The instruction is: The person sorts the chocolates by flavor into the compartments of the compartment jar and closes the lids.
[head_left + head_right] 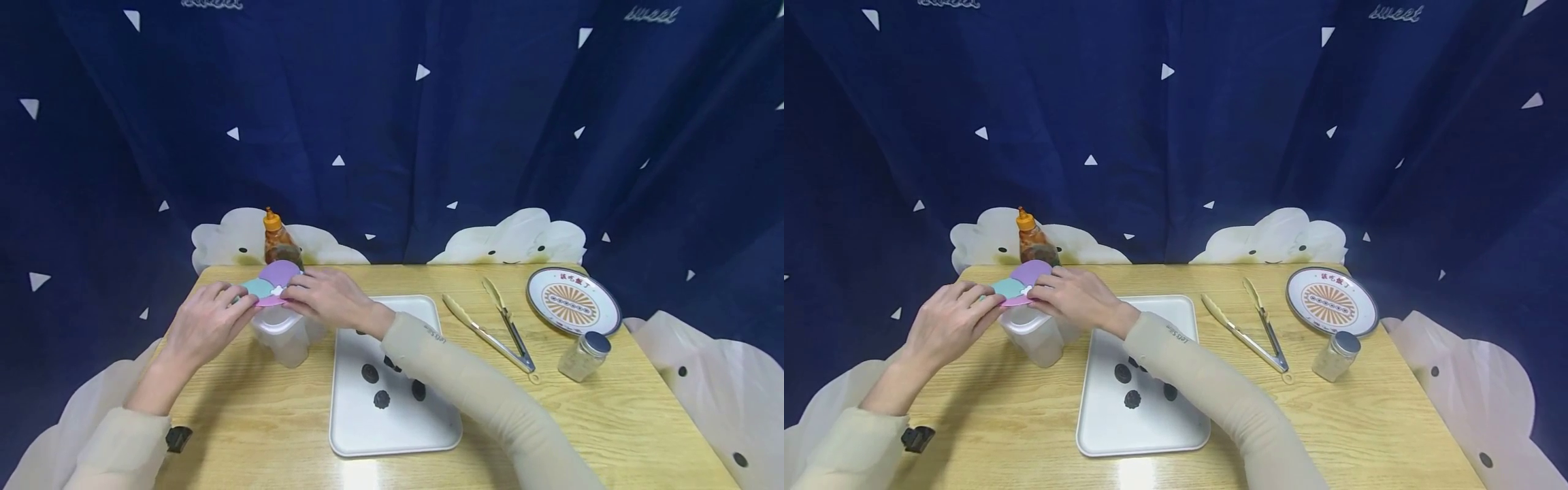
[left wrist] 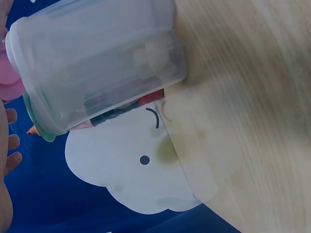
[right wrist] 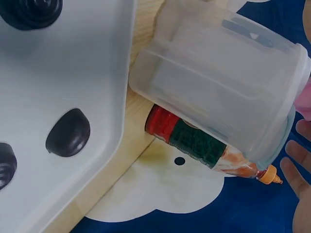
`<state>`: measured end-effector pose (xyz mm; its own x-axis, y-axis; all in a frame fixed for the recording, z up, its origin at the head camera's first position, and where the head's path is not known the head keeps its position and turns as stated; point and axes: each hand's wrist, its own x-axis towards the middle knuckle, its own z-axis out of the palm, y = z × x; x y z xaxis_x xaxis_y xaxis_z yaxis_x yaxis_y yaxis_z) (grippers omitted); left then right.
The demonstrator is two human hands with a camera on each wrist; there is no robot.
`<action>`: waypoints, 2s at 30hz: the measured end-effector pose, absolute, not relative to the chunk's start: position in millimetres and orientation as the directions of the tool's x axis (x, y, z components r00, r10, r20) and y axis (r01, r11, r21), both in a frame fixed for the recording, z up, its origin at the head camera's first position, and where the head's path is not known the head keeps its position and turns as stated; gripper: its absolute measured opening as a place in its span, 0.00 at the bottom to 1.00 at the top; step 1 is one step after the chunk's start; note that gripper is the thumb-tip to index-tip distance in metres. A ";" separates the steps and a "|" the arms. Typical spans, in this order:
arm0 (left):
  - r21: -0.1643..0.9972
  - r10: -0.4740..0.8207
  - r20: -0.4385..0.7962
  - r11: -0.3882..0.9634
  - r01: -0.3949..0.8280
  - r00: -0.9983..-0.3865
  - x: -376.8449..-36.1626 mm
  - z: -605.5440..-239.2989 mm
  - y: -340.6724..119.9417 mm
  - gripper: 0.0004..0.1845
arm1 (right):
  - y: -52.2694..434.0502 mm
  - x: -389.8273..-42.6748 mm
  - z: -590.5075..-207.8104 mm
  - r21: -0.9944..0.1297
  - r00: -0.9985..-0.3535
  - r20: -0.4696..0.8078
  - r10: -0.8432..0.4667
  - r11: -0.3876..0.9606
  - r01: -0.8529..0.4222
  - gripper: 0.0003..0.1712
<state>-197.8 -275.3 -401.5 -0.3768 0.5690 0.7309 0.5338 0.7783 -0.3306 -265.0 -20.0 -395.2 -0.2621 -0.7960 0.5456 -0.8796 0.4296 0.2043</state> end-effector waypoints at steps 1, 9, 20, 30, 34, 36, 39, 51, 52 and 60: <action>-0.335 0.570 0.734 0.778 0.531 -0.371 -199.3 -400.1 -275.8 0.28 | -19.7 -265.9 -393.8 0.209 -0.263 0.551 -0.792 0.436 -0.875 0.13; -0.335 0.568 0.729 0.782 0.525 -0.382 -207.3 -392.3 -277.3 0.24 | -19.7 -269.6 -384.0 0.280 -0.271 0.541 -0.796 0.474 -0.835 0.12; -0.319 0.562 0.719 0.789 0.525 -0.409 -209.6 -388.6 -280.2 0.26 | -17.9 -266.3 -382.5 0.246 -0.319 0.550 -0.772 0.514 -0.822 0.13; -0.311 0.558 0.741 0.778 0.546 -0.373 -213.1 -388.3 -278.0 0.28 | 54.5 -240.2 -387.4 0.135 -0.416 0.621 -0.664 0.613 -0.778 0.19; -0.308 0.559 0.731 0.781 0.543 -0.391 -212.8 -388.8 -277.8 0.28 | 98.9 -227.6 -397.1 0.082 -0.516 0.603 -0.608 0.691 -0.718 0.23; -0.308 0.560 0.727 0.783 0.540 -0.398 -212.7 -388.8 -277.8 0.28 | 122.3 -222.3 -403.4 0.060 -0.563 0.589 -0.580 0.726 -0.685 0.26; -0.306 0.559 0.722 0.787 0.536 -0.407 -212.6 -388.8 -277.9 0.29 | 157.4 -215.4 -413.7 0.026 -0.625 0.570 -0.533 0.772 -0.635 0.29; -0.300 0.550 0.723 0.795 0.528 -0.418 -213.2 -388.5 -277.7 0.30 | 261.7 -197.7 -454.1 -0.055 -0.838 0.440 -0.324 0.921 -0.385 0.39; -0.300 0.550 0.722 0.795 0.527 -0.419 -213.2 -388.4 -277.8 0.30 | 266.7 -196.8 -456.3 -0.061 -0.850 0.429 -0.306 0.929 -0.365 0.41; -0.309 0.558 0.714 0.792 0.526 -0.422 -212.6 -388.4 -278.4 0.29 | 294.3 -195.7 -476.2 -0.056 -0.901 0.388 -0.195 0.970 -0.235 0.52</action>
<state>-212.6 -278.4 -388.4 -0.4216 0.5584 0.7144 0.5262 0.7923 -0.3088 -195.7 294.3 -476.2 -0.9006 -0.1954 0.3882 -0.2346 0.9705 -0.0558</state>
